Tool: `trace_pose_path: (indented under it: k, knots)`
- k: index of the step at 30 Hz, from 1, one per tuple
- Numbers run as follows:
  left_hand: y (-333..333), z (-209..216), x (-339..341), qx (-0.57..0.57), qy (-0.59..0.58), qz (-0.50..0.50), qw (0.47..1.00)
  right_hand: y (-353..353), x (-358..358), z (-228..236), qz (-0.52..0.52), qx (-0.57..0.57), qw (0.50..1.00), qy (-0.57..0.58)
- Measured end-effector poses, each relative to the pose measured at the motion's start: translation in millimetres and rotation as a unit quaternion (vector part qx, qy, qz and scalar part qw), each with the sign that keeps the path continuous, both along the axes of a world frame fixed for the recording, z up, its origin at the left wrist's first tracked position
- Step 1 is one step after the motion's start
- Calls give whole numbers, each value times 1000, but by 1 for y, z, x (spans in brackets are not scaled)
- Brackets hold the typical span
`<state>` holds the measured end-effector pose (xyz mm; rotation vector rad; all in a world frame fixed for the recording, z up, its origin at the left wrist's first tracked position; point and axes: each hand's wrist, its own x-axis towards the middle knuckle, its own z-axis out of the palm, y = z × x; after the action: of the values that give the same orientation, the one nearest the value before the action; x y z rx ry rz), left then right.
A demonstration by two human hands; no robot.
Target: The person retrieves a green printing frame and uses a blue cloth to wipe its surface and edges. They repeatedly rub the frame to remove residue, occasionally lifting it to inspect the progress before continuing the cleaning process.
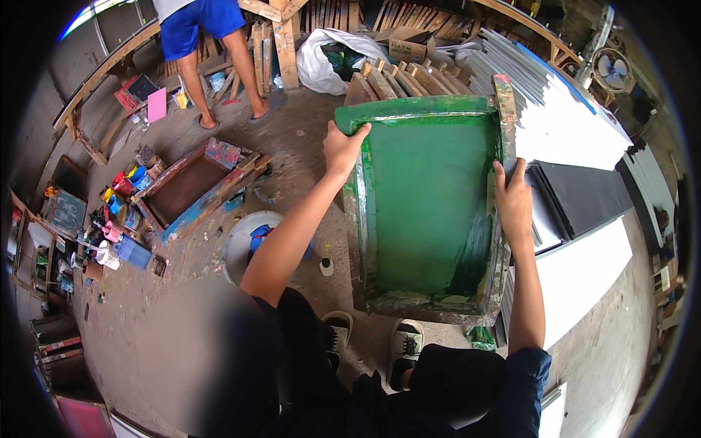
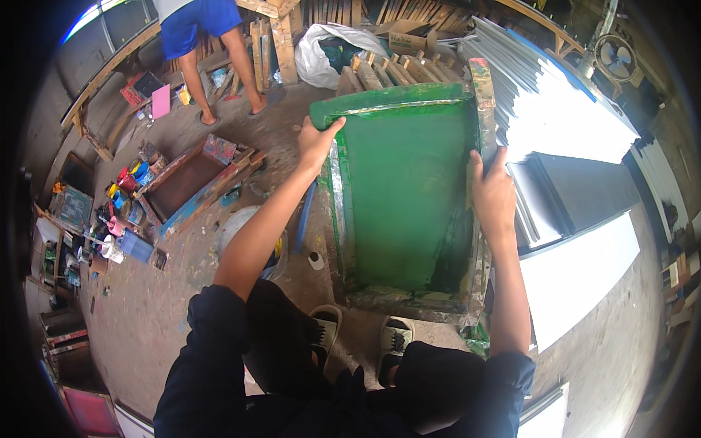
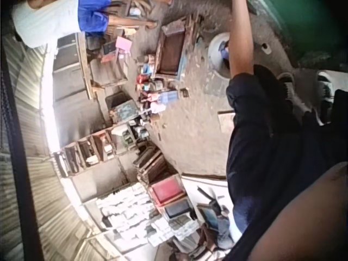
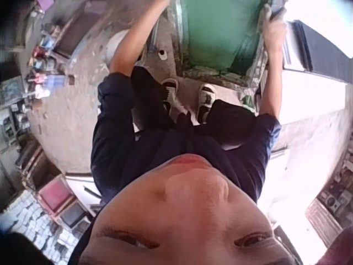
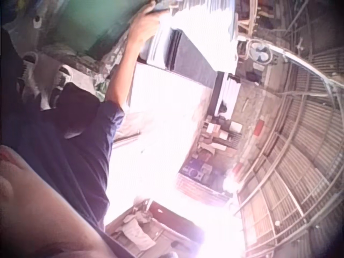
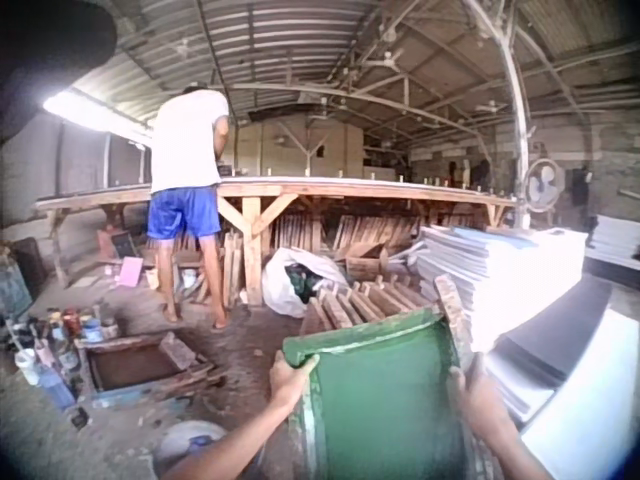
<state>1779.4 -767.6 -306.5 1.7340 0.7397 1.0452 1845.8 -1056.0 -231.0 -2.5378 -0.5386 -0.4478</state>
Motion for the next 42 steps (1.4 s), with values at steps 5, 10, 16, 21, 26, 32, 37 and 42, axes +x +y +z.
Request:
trace_pose_path:
  k: [5,10,16,21,26,32,37,42]
  knots:
    - [-6,-5,1,0,-34,8,999,0,-6,-2,19,0,999,-28]
    - [-15,-9,5,20,-77,-29,996,-10,22,-38,29,45,999,11]
    - [-33,-41,19,74,-90,-100,988,-27,47,-131,36,151,985,77]
    - [-45,-76,24,114,-2,-130,985,-43,66,-219,38,178,979,94]
    - [-51,-78,28,114,8,-127,985,-44,72,-219,42,157,980,119]
    - [-51,-70,15,407,-79,-27,909,-43,73,-218,46,135,984,108]
    - [-39,-64,12,529,-20,6,848,-48,87,-231,71,140,984,79]
    - [-26,-60,16,574,-36,-3,818,-39,81,-227,65,170,979,95]
